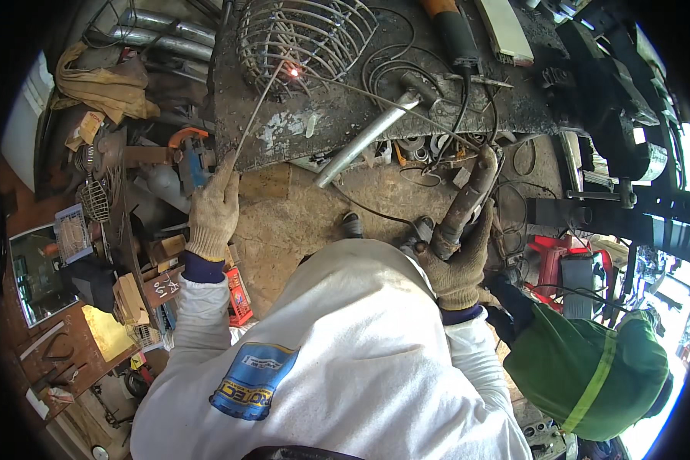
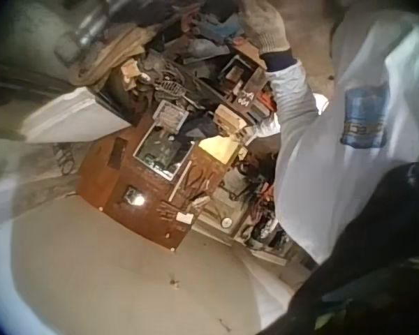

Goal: The person welds metal rods onto a wire cage using a welding torch, then grinds the welded joints with an angle grinder.

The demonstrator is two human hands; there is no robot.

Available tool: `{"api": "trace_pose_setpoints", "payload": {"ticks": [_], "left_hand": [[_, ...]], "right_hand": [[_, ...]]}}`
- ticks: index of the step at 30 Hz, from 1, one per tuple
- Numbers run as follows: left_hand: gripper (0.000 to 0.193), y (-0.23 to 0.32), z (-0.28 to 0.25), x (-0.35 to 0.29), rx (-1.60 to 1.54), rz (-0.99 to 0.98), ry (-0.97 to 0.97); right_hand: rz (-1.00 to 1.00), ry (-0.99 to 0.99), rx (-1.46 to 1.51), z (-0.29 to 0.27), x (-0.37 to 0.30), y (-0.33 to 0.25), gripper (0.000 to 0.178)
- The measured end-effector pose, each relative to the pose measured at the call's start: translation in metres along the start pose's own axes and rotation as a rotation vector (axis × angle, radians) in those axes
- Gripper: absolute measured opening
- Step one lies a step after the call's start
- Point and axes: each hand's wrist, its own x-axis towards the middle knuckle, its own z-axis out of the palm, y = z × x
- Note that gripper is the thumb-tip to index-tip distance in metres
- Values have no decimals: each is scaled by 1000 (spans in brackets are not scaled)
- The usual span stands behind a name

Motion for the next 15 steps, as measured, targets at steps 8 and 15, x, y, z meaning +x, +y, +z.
{"api": "trace_pose_setpoints", "payload": {"ticks": [8, 15], "left_hand": [[29, -4, 6, -1, -135, 4, 106], [18, 2, 2, -1, -342, -1, 96]], "right_hand": [[-184, -24, 7, 1, 3, 6, 109], [-151, -47, 94, 0, -1, 9, 101]]}}
